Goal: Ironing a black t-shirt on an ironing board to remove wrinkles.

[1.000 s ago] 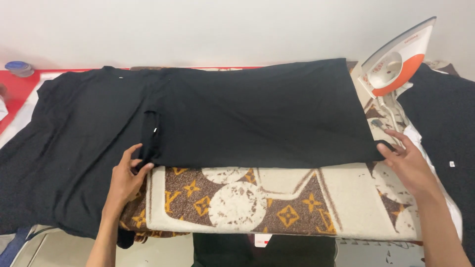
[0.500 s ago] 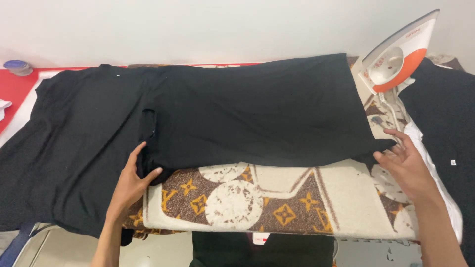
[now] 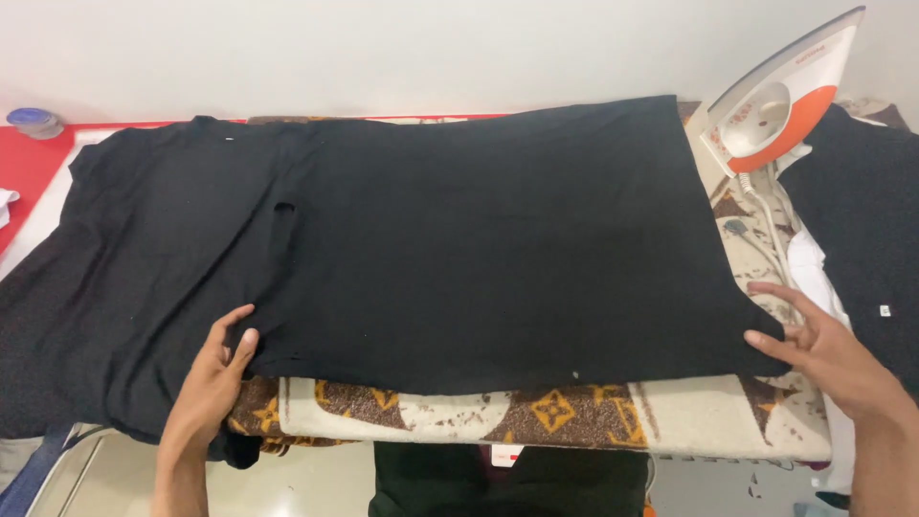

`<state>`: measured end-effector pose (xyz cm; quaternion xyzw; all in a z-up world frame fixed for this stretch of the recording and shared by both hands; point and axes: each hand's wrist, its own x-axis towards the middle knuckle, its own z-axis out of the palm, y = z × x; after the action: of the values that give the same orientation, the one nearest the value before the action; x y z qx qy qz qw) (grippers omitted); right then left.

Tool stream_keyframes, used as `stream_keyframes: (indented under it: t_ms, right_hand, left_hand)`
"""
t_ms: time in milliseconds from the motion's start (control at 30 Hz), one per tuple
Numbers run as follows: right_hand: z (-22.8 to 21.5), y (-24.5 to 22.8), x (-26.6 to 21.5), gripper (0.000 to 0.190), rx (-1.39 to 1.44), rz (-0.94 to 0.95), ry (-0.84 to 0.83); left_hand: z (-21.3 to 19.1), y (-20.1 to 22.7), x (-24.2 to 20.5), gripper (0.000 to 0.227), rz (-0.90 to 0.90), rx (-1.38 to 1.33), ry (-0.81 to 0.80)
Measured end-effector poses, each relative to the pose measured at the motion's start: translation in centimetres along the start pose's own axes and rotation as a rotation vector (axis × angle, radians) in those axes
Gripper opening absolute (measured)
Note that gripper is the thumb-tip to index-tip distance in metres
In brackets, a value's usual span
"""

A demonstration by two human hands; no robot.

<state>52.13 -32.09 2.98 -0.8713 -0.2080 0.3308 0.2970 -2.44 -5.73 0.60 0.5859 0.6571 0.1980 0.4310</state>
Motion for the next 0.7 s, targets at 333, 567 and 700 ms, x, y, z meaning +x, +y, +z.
stream_keyframes:
  t_ms: [333, 567, 700]
  right_hand:
    - [4.2, 1.7, -1.0, 0.079, -0.089, -0.091, 0.174]
    - [3.2, 2.9, -1.5, 0.061, -0.013, -0.119, 0.179]
    - [3.3, 3.0, -1.9, 0.055, 0.027, -0.087, 0.186]
  left_hand:
    - [3.9, -1.3, -2.5, 0.076, -0.041, -0.320, 0.129]
    - [3.2, -4.9, -1.8, 0.075, -0.156, -0.209, 0.245]
    - [3.5, -5.8, -2.4, 0.057, -0.013, -0.258, 0.074]
